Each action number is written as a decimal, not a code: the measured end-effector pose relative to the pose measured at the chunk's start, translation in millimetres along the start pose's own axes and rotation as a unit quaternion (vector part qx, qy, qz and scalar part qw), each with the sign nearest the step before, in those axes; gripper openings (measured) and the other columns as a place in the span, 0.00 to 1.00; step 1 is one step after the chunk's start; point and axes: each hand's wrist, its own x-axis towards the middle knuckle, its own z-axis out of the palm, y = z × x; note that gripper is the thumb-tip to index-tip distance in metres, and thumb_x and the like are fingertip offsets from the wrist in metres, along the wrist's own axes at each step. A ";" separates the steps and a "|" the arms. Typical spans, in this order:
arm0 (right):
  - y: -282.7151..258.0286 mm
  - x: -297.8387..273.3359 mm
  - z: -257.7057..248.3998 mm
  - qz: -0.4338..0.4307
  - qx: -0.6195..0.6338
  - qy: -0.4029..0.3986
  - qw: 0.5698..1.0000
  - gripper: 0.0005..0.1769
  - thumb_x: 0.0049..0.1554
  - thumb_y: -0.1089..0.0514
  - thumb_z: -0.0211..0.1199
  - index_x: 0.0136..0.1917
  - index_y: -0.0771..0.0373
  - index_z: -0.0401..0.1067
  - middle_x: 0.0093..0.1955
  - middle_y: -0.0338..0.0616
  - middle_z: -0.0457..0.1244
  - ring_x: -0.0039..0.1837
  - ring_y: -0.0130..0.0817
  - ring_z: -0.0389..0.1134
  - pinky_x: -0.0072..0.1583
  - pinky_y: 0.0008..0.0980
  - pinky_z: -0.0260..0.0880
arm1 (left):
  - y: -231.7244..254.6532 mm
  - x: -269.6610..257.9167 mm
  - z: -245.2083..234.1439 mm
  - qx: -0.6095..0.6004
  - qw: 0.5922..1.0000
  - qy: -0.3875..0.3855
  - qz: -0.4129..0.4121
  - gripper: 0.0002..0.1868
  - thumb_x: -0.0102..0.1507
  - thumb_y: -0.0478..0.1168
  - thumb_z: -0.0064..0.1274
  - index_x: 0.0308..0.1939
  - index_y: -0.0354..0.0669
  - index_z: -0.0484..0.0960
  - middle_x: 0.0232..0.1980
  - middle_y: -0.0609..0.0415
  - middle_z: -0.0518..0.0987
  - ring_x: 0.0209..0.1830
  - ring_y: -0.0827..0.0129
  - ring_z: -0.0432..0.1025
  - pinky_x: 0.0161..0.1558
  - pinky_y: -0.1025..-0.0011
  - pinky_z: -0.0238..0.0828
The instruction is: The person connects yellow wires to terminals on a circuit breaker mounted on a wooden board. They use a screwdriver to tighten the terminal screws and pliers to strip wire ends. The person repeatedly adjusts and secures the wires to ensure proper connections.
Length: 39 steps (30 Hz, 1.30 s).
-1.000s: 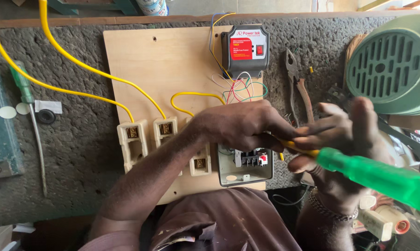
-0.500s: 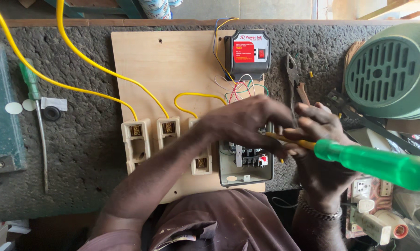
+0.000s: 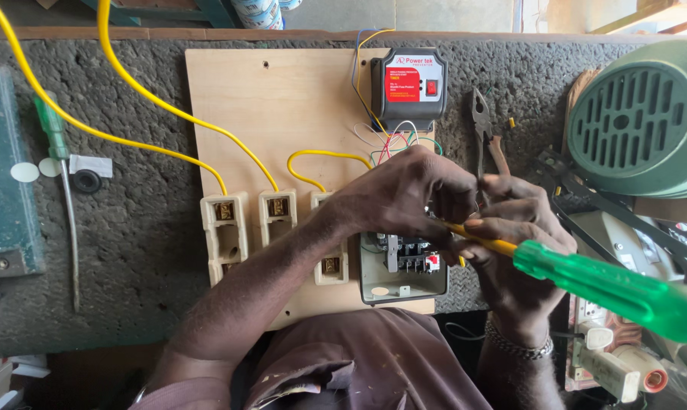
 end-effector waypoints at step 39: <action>149.6 -14.5 15.0 0.204 -0.413 -0.084 0.884 0.14 0.62 0.51 0.67 0.40 0.59 0.69 0.28 0.49 0.62 0.31 0.49 0.66 0.37 0.48 0.64 | -47.3 -86.4 17.0 0.461 0.832 0.300 -0.075 0.10 0.60 0.40 0.67 0.42 0.46 0.84 0.51 0.57 0.79 0.56 0.57 0.73 0.57 0.57 0.64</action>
